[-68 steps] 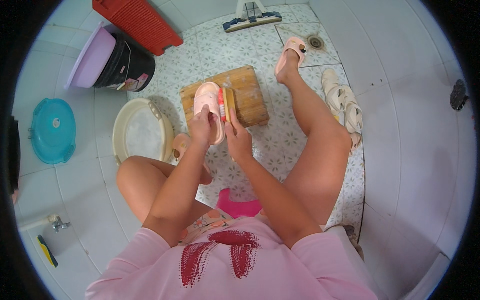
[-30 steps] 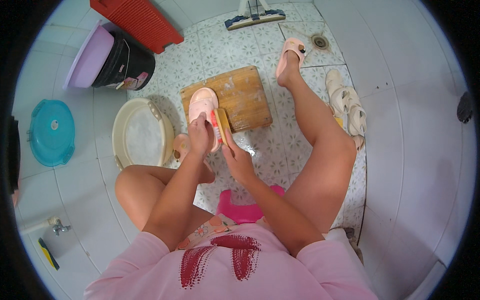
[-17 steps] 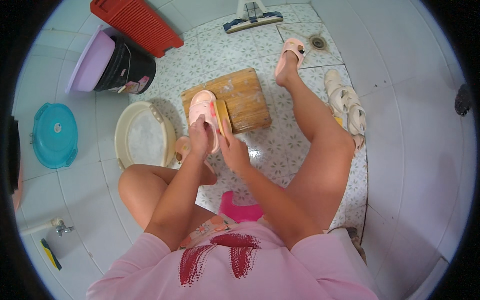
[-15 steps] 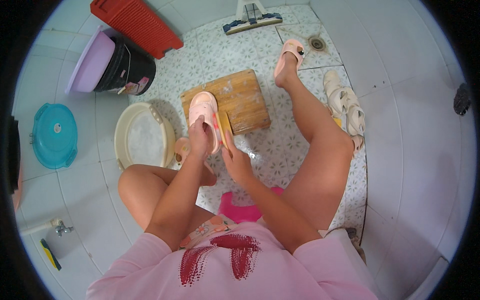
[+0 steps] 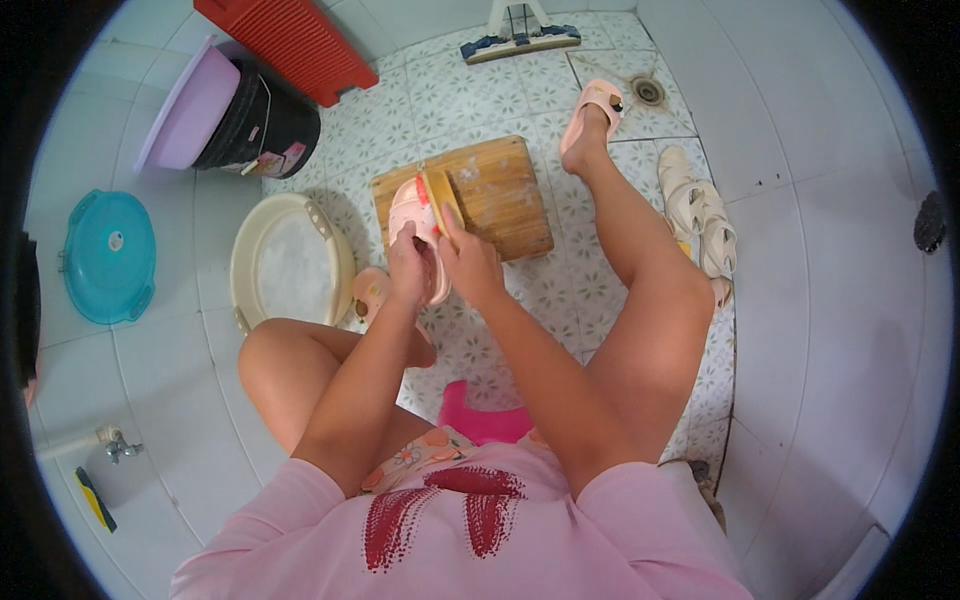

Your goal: The person cleans a shoe using a brush and soapy water. They scrub the exterior of the shoe while holding it against a wooden board and then rinse it in a basin of water.

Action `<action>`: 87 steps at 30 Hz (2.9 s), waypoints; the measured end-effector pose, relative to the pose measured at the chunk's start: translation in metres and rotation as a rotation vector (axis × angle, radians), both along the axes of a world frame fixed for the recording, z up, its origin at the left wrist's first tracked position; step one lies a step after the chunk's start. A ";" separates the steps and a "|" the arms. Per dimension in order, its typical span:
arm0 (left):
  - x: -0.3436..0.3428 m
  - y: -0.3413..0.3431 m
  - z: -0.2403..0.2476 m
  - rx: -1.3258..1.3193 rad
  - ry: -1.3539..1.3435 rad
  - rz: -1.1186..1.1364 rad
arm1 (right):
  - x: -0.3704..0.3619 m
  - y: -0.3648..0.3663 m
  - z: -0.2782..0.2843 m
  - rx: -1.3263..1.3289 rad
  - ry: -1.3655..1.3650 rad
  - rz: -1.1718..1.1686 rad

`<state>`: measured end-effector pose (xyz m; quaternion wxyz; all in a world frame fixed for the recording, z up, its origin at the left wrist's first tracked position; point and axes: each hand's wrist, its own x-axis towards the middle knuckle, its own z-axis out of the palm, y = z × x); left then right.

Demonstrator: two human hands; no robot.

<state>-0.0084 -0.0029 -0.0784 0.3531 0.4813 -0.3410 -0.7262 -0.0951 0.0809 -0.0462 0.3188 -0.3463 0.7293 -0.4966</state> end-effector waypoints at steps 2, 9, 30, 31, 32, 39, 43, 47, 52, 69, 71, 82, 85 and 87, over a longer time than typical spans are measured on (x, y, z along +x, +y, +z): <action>-0.014 0.007 0.014 -0.008 -0.049 0.049 | -0.017 -0.006 -0.003 0.043 -0.049 -0.006; -0.001 0.004 0.005 0.009 -0.079 0.084 | 0.008 0.056 0.020 0.124 -0.085 0.164; 0.009 -0.002 0.003 0.004 -0.046 -0.052 | 0.005 0.013 0.030 0.262 0.378 0.189; 0.003 -0.001 0.004 -0.006 -0.071 -0.042 | -0.003 0.006 0.024 0.260 0.383 0.178; -0.002 0.000 0.005 -0.017 -0.096 -0.032 | -0.011 0.000 0.015 0.223 0.346 0.121; 0.006 -0.001 -0.005 0.026 -0.023 -0.006 | 0.011 0.054 0.026 0.113 0.235 0.176; 0.003 -0.002 -0.002 0.067 0.083 0.006 | 0.023 0.045 0.039 0.236 0.393 0.206; -0.002 -0.003 -0.003 0.099 0.051 0.015 | -0.005 0.002 0.013 0.276 0.448 0.103; 0.001 -0.005 -0.007 0.114 -0.009 0.055 | -0.013 0.008 0.010 0.077 0.285 0.038; 0.000 -0.001 0.003 0.041 0.005 0.050 | -0.001 0.003 0.003 0.160 0.191 0.079; 0.002 -0.001 0.001 0.032 -0.039 0.009 | 0.020 0.026 -0.005 0.155 0.076 0.041; -0.007 0.000 0.007 0.041 -0.039 0.075 | 0.017 0.012 -0.016 -0.169 0.134 -0.162; -0.008 0.000 0.006 0.053 -0.003 0.066 | 0.020 0.009 -0.016 0.021 0.076 -0.080; -0.009 0.001 0.008 0.054 0.000 0.067 | 0.038 0.031 -0.019 0.038 0.089 -0.099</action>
